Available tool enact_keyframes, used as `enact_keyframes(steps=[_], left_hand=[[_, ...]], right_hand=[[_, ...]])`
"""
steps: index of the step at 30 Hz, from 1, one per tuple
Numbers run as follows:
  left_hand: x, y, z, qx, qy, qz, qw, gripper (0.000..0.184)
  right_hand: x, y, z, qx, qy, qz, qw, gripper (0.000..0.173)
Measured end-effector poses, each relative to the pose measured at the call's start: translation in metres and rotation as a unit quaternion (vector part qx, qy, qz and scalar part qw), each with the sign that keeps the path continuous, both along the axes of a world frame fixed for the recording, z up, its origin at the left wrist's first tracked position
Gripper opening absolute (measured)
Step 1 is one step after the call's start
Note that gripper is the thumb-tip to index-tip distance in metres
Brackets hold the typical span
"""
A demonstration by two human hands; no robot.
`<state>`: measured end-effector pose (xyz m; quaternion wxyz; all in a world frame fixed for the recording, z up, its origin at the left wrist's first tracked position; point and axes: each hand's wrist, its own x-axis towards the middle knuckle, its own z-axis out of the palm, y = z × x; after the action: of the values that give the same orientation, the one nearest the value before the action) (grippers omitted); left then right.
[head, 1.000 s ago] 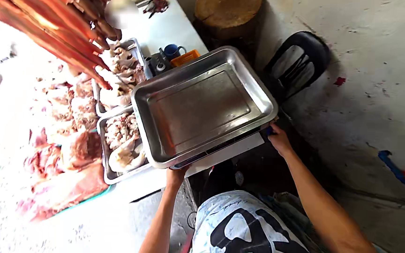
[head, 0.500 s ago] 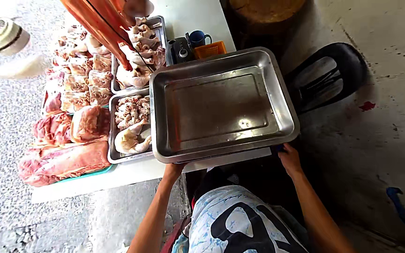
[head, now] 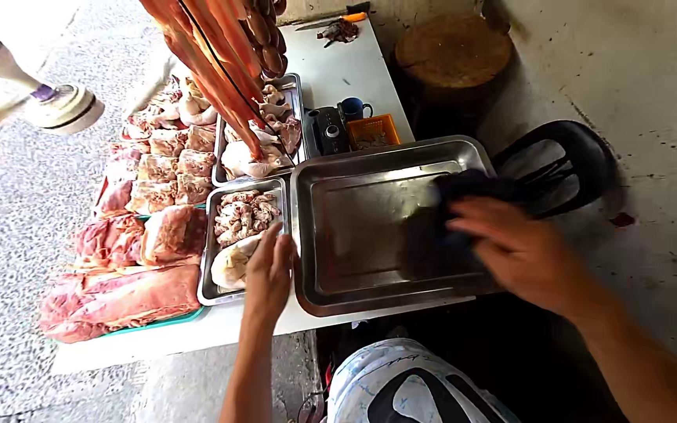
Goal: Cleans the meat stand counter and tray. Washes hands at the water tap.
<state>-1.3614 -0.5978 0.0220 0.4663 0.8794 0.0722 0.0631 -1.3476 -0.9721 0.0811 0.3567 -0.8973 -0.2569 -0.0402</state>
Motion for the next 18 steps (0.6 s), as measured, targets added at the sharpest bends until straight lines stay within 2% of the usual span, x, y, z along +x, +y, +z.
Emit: enact_keyframes(steps=[2, 3, 5, 7, 9, 11, 13, 15, 16, 18], left_hand=[[0.012, -0.017, -0.003, -0.03, 0.015, 0.004, 0.999, 0.053], [0.015, -0.022, -0.006, -0.05, 0.002, 0.017, 0.999, 0.052], [0.016, -0.027, -0.012, -0.091, -0.038, 0.051, 0.994, 0.051], [0.013, -0.026, -0.014, -0.132, -0.046, 0.054, 0.989, 0.05], [0.015, -0.02, -0.016, -0.167, -0.054, 0.054, 0.983, 0.047], [0.015, -0.017, -0.018, -0.198, -0.053, 0.04, 0.978, 0.048], [0.017, -0.016, -0.019, -0.233, -0.049, 0.033, 0.971, 0.052], [0.021, -0.015, -0.021, -0.277, -0.044, 0.02, 0.96, 0.064], [0.022, -0.015, -0.022, -0.298, -0.04, 0.018, 0.954, 0.069], [0.025, -0.018, -0.023, -0.337, -0.053, 0.04, 0.939, 0.072]], right_hand=[[0.02, 0.048, -0.029, -0.095, 0.082, 0.119, 0.985, 0.034], [0.024, 0.068, -0.04, -0.118, 0.078, 0.168, 0.976, 0.034], [0.027, 0.106, -0.045, -0.123, 0.078, 0.259, 0.955, 0.035], [0.032, 0.144, -0.049, -0.101, 0.059, 0.308, 0.944, 0.034], [0.054, 0.167, -0.06, -0.071, -0.015, 0.276, 0.958, 0.029], [0.088, 0.174, -0.067, -0.089, -0.083, 0.202, 0.972, 0.027], [0.109, 0.181, -0.058, -0.051, -0.026, 0.094, 0.994, 0.029], [0.116, 0.198, -0.038, 0.056, 0.065, -0.009, 0.996, 0.031], [0.112, 0.21, -0.036, 0.091, 0.075, -0.014, 0.993, 0.032], [0.093, 0.229, -0.047, 0.101, 0.041, 0.033, 0.993, 0.027]])
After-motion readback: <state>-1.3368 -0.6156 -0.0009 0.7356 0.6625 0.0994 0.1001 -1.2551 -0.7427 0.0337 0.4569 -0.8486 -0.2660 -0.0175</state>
